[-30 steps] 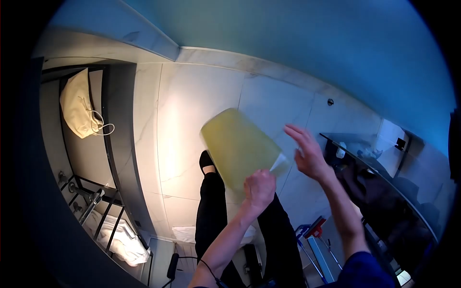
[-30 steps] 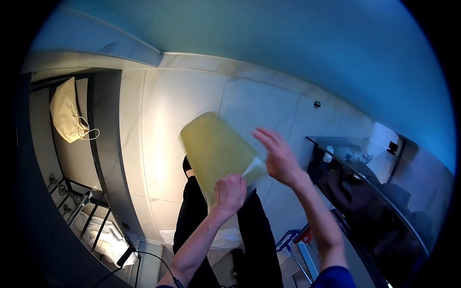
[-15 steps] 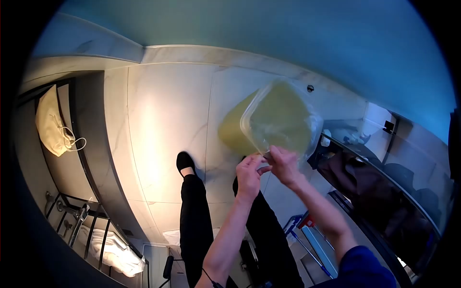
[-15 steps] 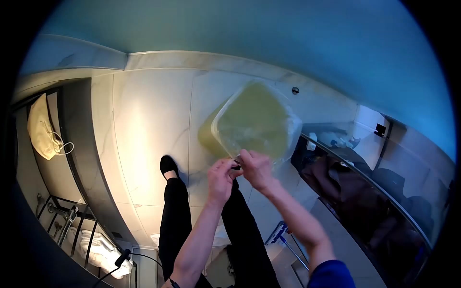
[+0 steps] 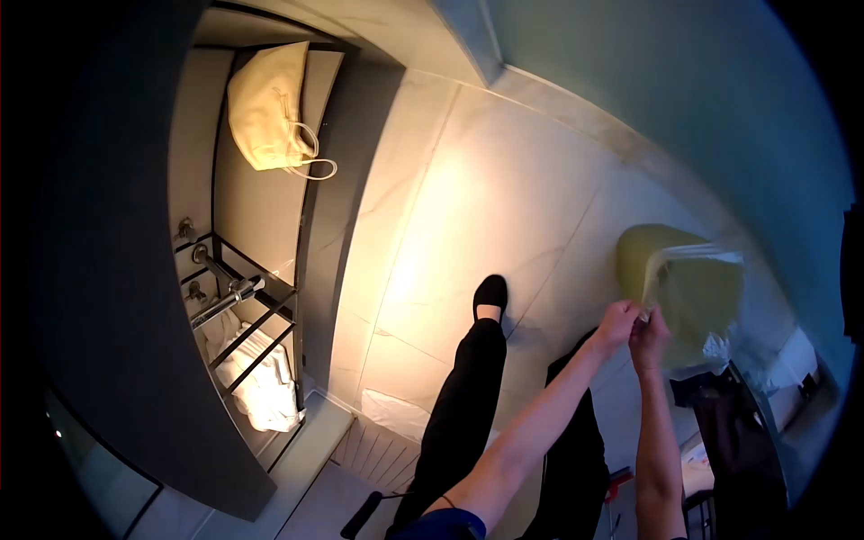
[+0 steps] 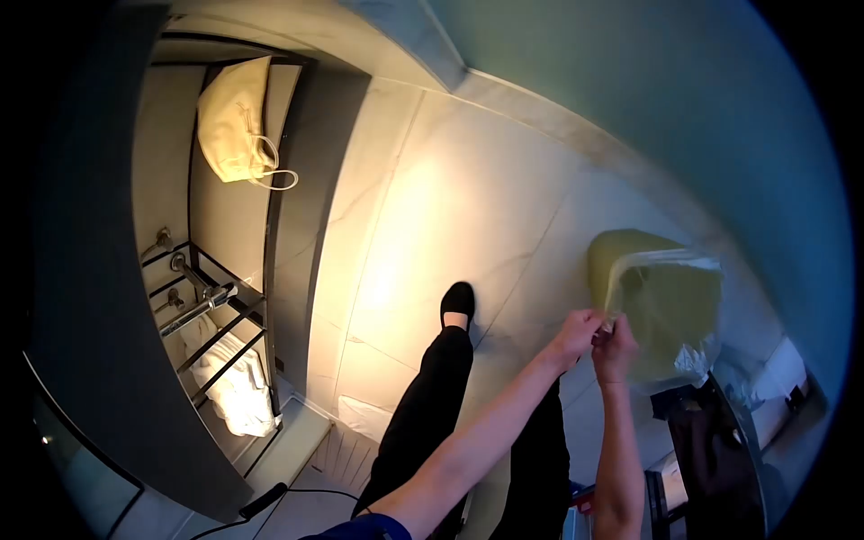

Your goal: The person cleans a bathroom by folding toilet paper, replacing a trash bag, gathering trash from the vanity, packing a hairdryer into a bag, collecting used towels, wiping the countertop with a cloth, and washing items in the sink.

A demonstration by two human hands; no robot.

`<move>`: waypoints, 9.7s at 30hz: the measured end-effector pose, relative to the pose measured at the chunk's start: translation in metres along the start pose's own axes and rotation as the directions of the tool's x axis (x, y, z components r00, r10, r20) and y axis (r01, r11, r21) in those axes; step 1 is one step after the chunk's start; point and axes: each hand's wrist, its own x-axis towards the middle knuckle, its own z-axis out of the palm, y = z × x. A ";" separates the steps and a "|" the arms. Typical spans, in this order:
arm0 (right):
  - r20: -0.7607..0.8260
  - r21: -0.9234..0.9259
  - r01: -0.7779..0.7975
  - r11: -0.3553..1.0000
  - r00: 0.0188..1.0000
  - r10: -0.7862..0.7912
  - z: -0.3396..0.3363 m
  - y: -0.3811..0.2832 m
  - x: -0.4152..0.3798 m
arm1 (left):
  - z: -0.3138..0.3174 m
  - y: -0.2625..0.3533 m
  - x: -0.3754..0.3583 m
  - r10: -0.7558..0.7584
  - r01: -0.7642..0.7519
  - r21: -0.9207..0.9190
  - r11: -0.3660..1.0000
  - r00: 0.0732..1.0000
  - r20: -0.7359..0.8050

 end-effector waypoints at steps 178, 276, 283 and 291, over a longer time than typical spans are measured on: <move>-0.056 0.290 0.119 0.949 0.993 -0.108 -0.343 -0.508 -0.058 | 0.094 0.669 -0.573 0.348 -0.451 0.309 0.837 0.875 0.336; 0.439 0.897 -0.364 0.249 0.787 -0.434 -0.228 -0.664 -0.037 | 0.092 0.569 -0.530 0.379 -0.452 0.167 0.876 0.861 0.340; 0.237 0.329 0.539 0.776 0.748 -0.620 -0.236 -0.676 -0.030 | 0.097 0.579 -0.511 0.225 -0.226 -0.024 0.974 0.947 0.230; 0.212 0.451 0.336 0.827 0.860 -0.465 -0.235 -0.664 -0.041 | 0.123 0.567 -0.488 0.272 -0.325 -0.375 0.868 0.943 -0.190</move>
